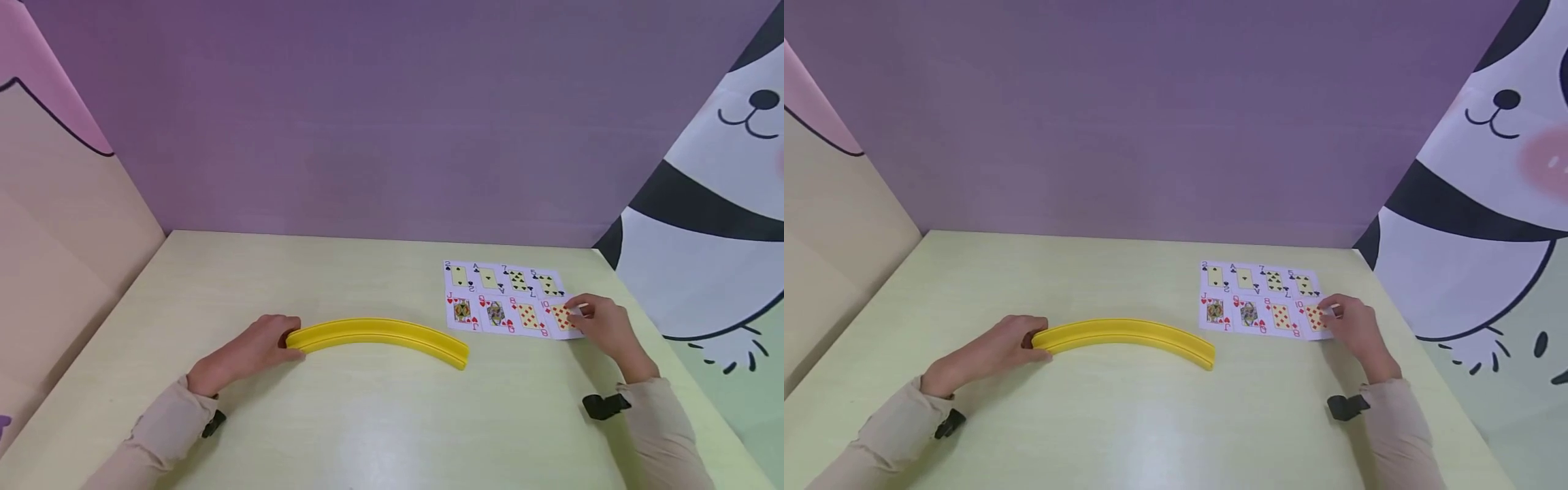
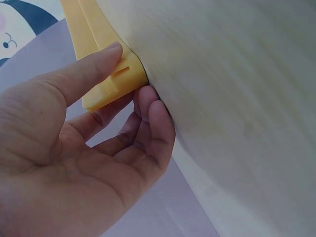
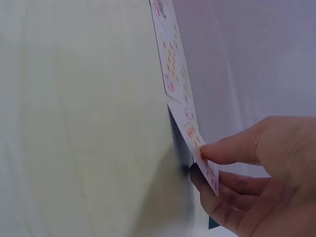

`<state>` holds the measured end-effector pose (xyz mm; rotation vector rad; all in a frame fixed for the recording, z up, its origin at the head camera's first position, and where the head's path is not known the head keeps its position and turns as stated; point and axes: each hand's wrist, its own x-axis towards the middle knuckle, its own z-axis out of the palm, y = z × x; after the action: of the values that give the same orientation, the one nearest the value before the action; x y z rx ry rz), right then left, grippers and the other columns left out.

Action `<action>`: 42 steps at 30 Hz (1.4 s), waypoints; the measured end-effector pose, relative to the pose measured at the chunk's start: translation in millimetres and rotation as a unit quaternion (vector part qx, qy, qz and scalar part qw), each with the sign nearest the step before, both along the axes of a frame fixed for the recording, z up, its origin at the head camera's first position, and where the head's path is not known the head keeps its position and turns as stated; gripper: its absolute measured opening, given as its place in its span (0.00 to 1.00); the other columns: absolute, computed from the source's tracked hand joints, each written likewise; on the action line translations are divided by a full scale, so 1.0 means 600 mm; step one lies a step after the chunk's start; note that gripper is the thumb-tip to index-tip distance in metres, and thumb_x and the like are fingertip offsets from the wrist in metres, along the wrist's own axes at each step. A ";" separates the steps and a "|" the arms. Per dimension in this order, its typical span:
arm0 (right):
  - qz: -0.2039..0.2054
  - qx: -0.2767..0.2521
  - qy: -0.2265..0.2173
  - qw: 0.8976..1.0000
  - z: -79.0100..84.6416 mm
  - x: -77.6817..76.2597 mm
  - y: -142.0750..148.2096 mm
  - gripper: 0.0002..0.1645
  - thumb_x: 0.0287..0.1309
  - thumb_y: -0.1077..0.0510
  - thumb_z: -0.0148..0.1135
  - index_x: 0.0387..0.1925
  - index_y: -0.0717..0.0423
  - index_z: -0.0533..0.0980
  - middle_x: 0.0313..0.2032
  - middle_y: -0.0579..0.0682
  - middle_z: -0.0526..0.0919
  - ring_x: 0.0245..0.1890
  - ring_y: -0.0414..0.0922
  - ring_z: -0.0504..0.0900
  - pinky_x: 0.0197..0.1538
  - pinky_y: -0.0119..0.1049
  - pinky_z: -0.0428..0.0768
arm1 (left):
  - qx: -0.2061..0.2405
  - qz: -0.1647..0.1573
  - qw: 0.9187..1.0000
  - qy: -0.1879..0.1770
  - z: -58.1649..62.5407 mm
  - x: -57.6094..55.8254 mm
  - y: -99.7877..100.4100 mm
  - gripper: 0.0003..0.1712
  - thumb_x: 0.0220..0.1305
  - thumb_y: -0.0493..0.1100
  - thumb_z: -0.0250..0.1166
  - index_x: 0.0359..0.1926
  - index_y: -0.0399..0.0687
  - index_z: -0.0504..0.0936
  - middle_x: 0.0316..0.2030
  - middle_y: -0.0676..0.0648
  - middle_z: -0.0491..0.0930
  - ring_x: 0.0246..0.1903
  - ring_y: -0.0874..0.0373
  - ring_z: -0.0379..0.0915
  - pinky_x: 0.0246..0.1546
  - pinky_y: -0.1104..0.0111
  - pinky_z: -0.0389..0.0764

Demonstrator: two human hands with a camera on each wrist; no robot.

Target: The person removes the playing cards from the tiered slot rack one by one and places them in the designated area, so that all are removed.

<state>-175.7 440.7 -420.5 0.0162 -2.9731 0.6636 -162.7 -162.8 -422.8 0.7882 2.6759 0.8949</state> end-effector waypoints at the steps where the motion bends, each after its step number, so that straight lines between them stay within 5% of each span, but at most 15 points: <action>1: 0.000 0.003 -0.007 1.000 0.000 0.000 -0.001 0.15 0.61 0.64 0.63 0.48 0.67 0.78 0.43 0.70 0.80 0.40 0.60 0.78 0.34 0.38 0.74 | 0.000 0.000 1.000 0.000 0.001 0.000 0.000 0.14 0.59 0.39 0.73 0.30 0.47 0.73 0.21 0.53 0.66 0.23 0.60 0.62 0.27 0.72 0.65; 34: 0.005 0.057 -0.017 0.998 -0.012 0.005 -0.025 0.15 0.61 0.64 0.62 0.47 0.71 0.78 0.42 0.72 0.78 0.41 0.64 0.75 0.40 0.55 0.73 | 0.018 -0.005 1.000 0.000 -0.007 0.004 -0.001 0.13 0.58 0.39 0.73 0.30 0.47 0.74 0.22 0.53 0.67 0.23 0.61 0.61 0.26 0.72 0.65; 42: 0.009 0.042 0.052 0.998 0.026 0.014 -0.066 0.18 0.62 0.63 0.63 0.50 0.71 0.78 0.44 0.71 0.79 0.42 0.64 0.77 0.39 0.55 0.76 | 0.005 0.015 1.000 -0.008 -0.010 0.001 0.003 0.12 0.59 0.38 0.72 0.32 0.46 0.75 0.22 0.52 0.67 0.24 0.60 0.63 0.27 0.71 0.66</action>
<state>-167.4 400.9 -405.2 0.0820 -2.9020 0.5239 -162.1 -160.8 -428.7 0.7413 2.6787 0.9193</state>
